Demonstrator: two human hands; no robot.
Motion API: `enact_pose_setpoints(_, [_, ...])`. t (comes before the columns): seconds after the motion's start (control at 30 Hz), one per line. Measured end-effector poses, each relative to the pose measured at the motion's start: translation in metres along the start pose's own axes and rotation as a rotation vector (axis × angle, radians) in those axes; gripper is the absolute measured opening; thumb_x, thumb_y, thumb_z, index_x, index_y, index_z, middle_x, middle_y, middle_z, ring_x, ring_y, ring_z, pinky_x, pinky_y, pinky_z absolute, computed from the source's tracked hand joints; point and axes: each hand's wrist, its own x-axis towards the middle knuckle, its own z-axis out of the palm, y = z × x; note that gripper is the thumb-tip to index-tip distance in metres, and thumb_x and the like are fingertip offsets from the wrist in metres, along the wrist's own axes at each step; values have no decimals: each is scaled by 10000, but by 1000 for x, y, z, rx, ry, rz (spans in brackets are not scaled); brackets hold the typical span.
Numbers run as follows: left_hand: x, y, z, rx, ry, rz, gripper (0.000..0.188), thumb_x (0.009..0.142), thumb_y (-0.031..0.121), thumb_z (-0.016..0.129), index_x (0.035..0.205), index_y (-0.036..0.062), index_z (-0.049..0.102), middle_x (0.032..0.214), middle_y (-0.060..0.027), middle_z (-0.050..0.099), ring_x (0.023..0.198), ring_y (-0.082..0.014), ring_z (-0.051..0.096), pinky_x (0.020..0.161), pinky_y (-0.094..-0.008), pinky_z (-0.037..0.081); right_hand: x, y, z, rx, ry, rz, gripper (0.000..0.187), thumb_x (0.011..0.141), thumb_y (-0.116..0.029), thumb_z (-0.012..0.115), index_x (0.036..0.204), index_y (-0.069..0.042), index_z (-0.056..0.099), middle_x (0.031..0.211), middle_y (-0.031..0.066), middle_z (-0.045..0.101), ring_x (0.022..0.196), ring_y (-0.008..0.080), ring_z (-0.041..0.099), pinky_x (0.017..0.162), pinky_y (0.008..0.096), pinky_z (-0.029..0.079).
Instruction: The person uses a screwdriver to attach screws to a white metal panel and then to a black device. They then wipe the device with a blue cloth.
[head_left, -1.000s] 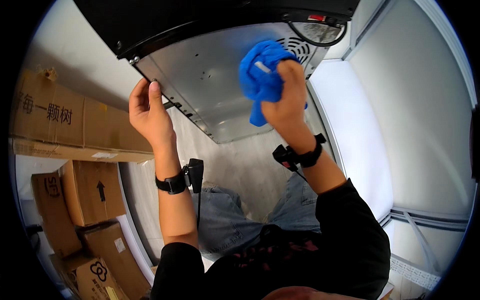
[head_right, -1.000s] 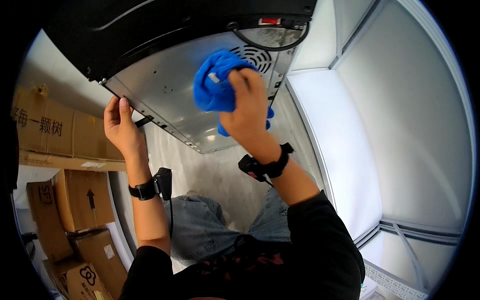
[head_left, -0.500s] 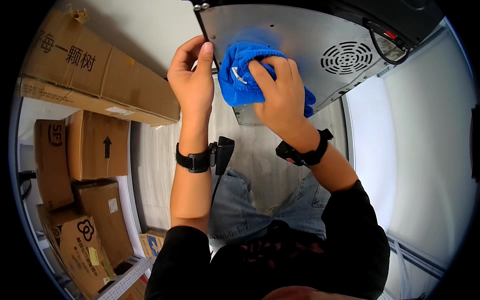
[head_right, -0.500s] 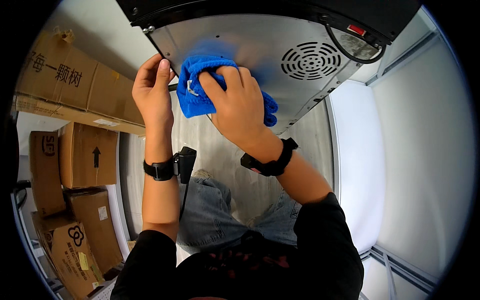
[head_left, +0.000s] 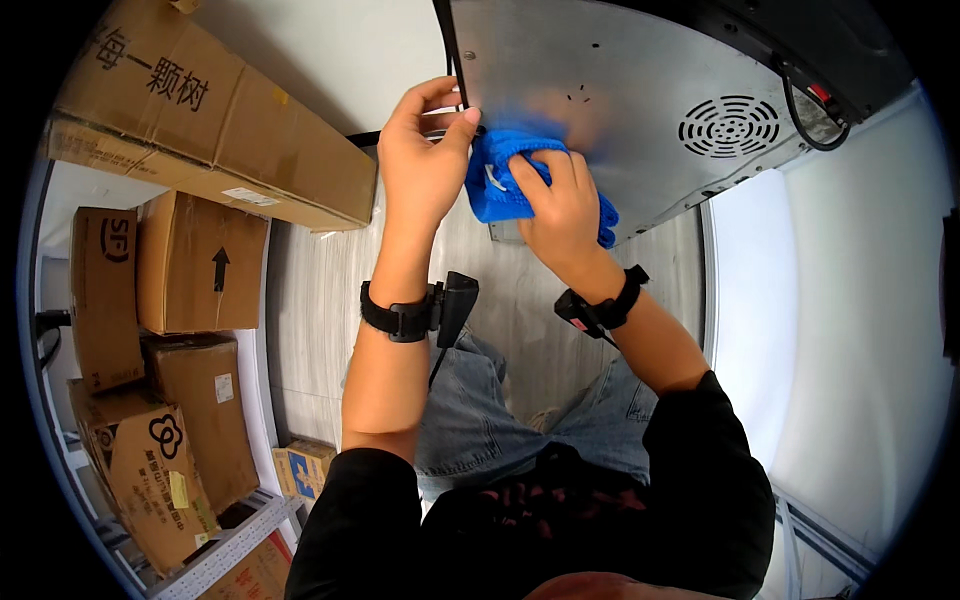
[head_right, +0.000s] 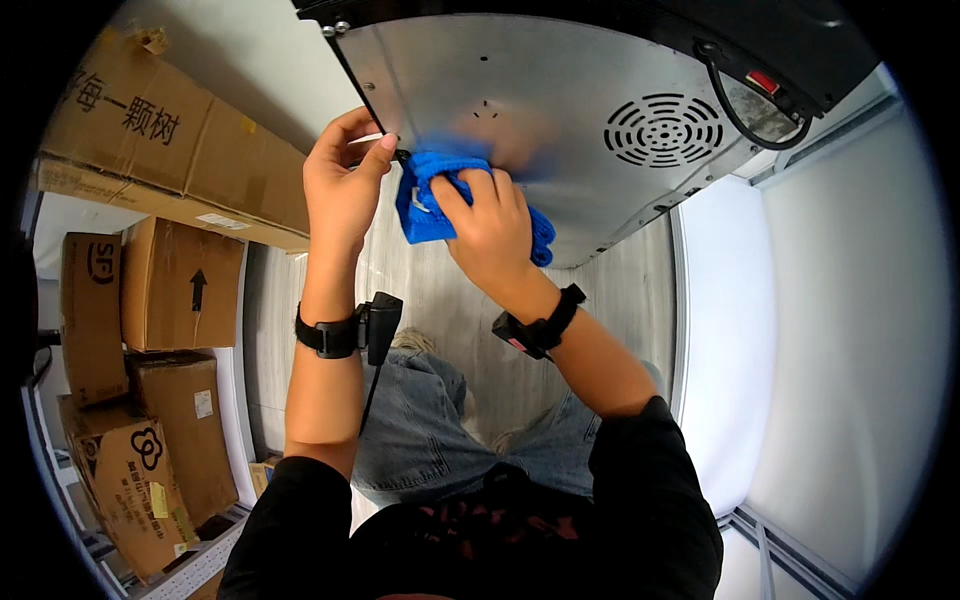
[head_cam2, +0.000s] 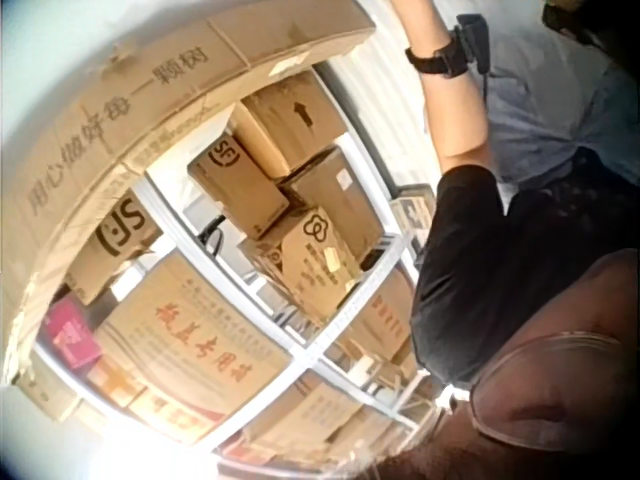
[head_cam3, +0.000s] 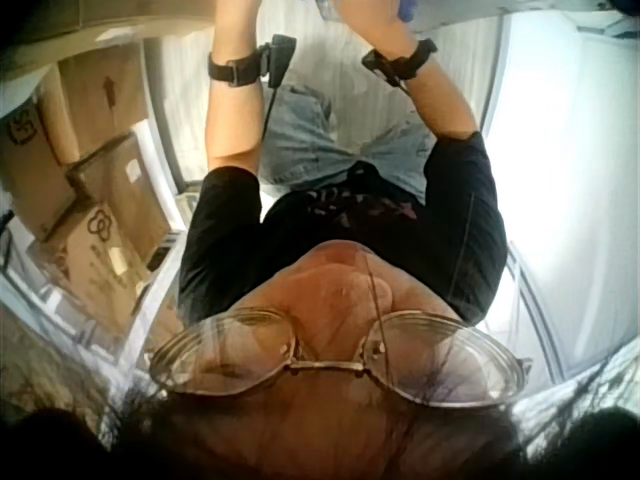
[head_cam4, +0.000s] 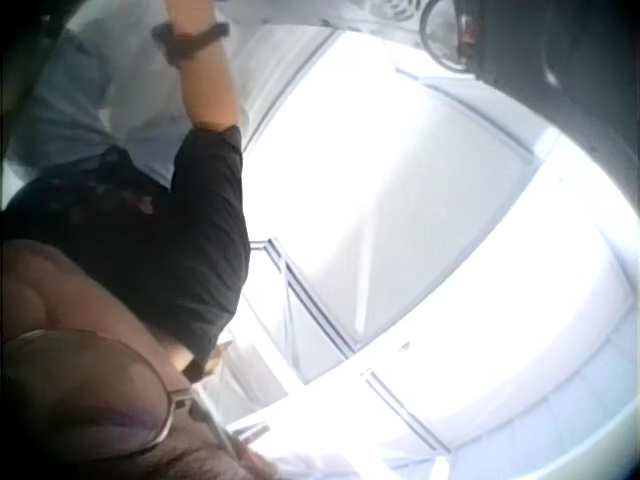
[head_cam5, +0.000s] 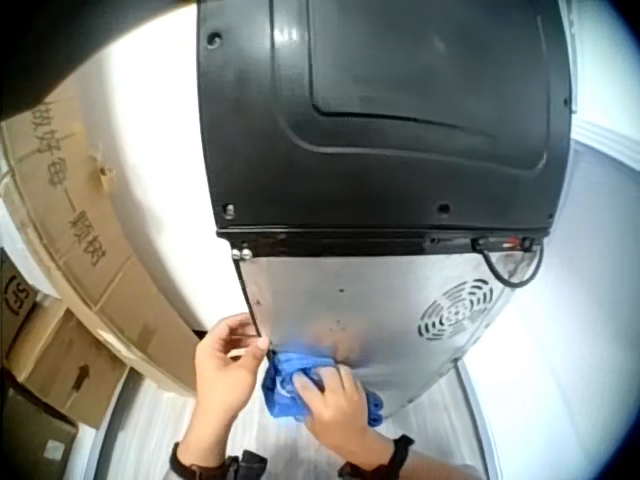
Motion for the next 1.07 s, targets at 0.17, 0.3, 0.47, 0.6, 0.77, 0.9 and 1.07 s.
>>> enact_pose_setpoints(0.17, [4, -22, 1, 70, -5, -35, 328, 843, 128, 699, 1109, 1, 555, 897, -23, 599, 793, -111, 576, 672, -248, 491, -28, 14, 22, -25, -79, 25, 390, 672, 2, 592, 1036, -124, 650, 933, 76, 530, 825, 280, 500, 703, 360, 427])
enact_pose_setpoints(0.3, [9, -27, -7, -24, -17, -18, 329, 869, 156, 676, 1138, 20, 544, 1008, -38, 568, 882, -113, 557, 690, -253, 486, -53, 33, 29, -12, -91, 86, 440, 651, 16, 607, 1067, -129, 616, 1005, 83, 529, 889, 293, 511, 736, 372, 436])
enact_pose_setpoints(0.47, [6, -25, 0, 27, -37, 32, 411, 879, 177, 665, 1216, 1, 508, 1112, -83, 578, 971, -151, 561, 786, -288, 490, -59, 76, -4, 116, 179, 317, 459, 650, -21, 684, 1085, -91, 558, 1084, 108, 516, 923, 315, 528, 788, 404, 442])
enact_pose_setpoints(0.6, [2, -25, 2, 85, -41, 107, 467, 868, 190, 682, 1236, -17, 482, 1139, -127, 578, 1045, -195, 566, 842, -304, 503, -62, 113, -33, 456, 544, 483, 400, 783, -92, 678, 1126, -39, 479, 1092, 99, 511, 944, 242, 536, 842, 348, 444])
enact_pose_setpoints(0.77, [3, -27, 11, 183, -11, 128, 422, 874, 176, 678, 1188, -18, 473, 1085, -116, 584, 984, -171, 574, 798, -291, 502, -33, 97, -45, 146, 638, 430, 361, 888, -95, 577, 1203, -45, 407, 1073, 70, 488, 993, 173, 510, 864, 309, 461])
enact_pose_setpoints(0.9, [6, -31, 15, 246, 28, 169, 406, 876, 164, 677, 1170, -16, 462, 1045, -109, 581, 958, -158, 577, 783, -280, 499, -13, 45, -7, 180, 375, 302, 291, 816, -122, 638, 1094, -67, 573, 1088, 95, 507, 967, 278, 511, 846, 395, 399])
enact_pose_setpoints(1.07, [18, -41, -5, 298, -30, 268, 416, 875, 178, 679, 1184, 1, 465, 1106, -118, 570, 984, -185, 588, 836, -301, 487, 1, 27, 5, 237, 235, 185, 359, 684, -56, 620, 1033, -135, 643, 1084, 75, 523, 992, 273, 497, 825, 419, 402])
